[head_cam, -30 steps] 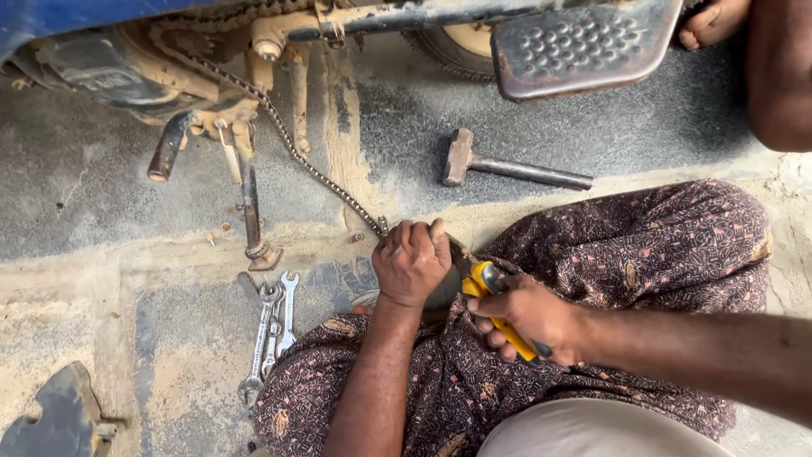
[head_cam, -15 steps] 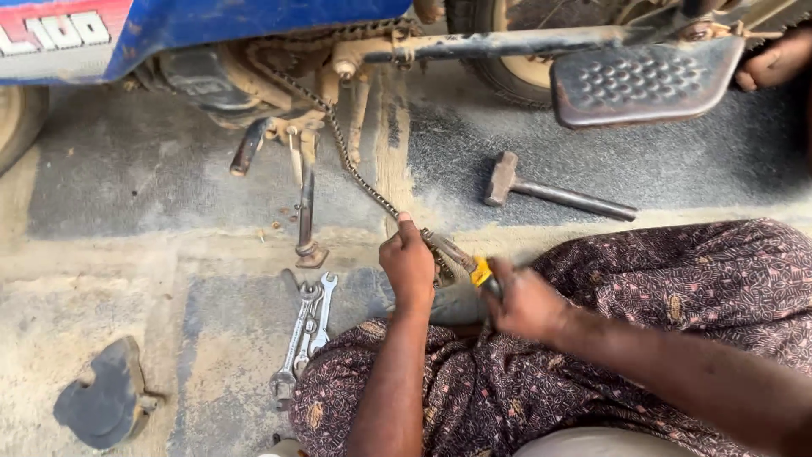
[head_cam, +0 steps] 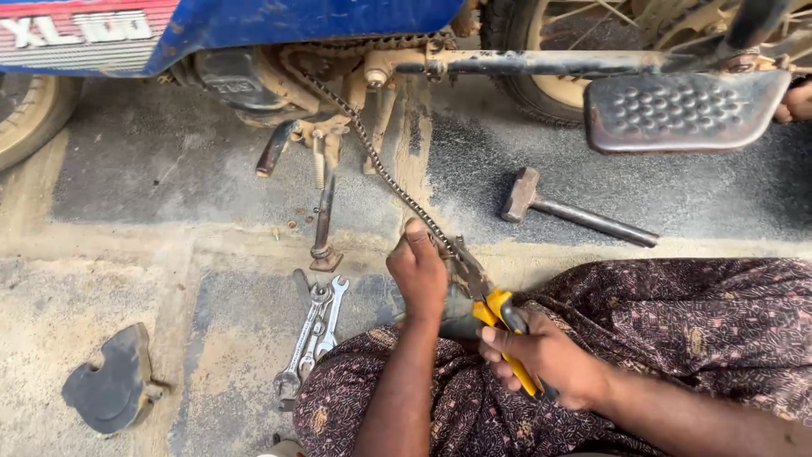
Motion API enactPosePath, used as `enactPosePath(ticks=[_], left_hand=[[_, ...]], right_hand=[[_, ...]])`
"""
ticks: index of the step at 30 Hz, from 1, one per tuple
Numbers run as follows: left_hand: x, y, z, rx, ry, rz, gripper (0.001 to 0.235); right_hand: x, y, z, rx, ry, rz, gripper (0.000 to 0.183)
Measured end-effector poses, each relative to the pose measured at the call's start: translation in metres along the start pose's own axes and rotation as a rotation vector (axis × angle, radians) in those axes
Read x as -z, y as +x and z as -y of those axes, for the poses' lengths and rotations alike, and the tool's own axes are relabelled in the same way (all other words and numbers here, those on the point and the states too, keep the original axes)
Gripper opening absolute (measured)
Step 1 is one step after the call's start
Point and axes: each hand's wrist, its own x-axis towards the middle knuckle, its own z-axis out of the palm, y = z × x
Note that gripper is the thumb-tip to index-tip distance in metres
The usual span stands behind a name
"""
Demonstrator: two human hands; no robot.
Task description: The person is repairing a motorcycle chain while sitting on the ground. They use pliers to manipulate the chain links and a hammer to strike a pin into place. The person also picks up a small metal pin from a container on the floor to complete the repair.
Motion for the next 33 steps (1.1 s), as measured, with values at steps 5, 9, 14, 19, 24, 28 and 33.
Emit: enactPosePath(ticks=[5,9,14,19,24,28,33], left_hand=[[0.003,-0.013,-0.003,0.144,-0.177,0.337,0.068],[-0.004,-0.020,0.016,-0.018,0.059,0.366,0.066],[-0.016,-0.011,0.026,0.301,-0.026,0.316,0.062],[-0.020,-0.006,0.028,0.407,-0.101,0.302,0.061],[-0.021,-0.004,0.026,0.355,-0.052,0.291,0.061],[-0.021,-0.003,0.031,0.347,0.006,0.276,0.062],[-0.018,0.003,0.019,0.286,0.036,0.357,0.061]], right_hand=[[0.027,0.016,0.018,0.028,0.116,0.036,0.017],[0.033,0.030,0.020,-0.013,0.219,-0.020,0.021],[0.047,0.056,0.013,0.134,-0.010,-0.083,0.019],[0.057,0.068,0.020,0.193,-0.165,-0.231,0.019],[0.059,0.074,0.026,0.307,-0.097,-0.169,0.025],[0.062,0.078,0.026,0.338,-0.137,-0.114,0.028],[0.074,0.086,0.034,0.443,-0.102,-0.207,0.026]])
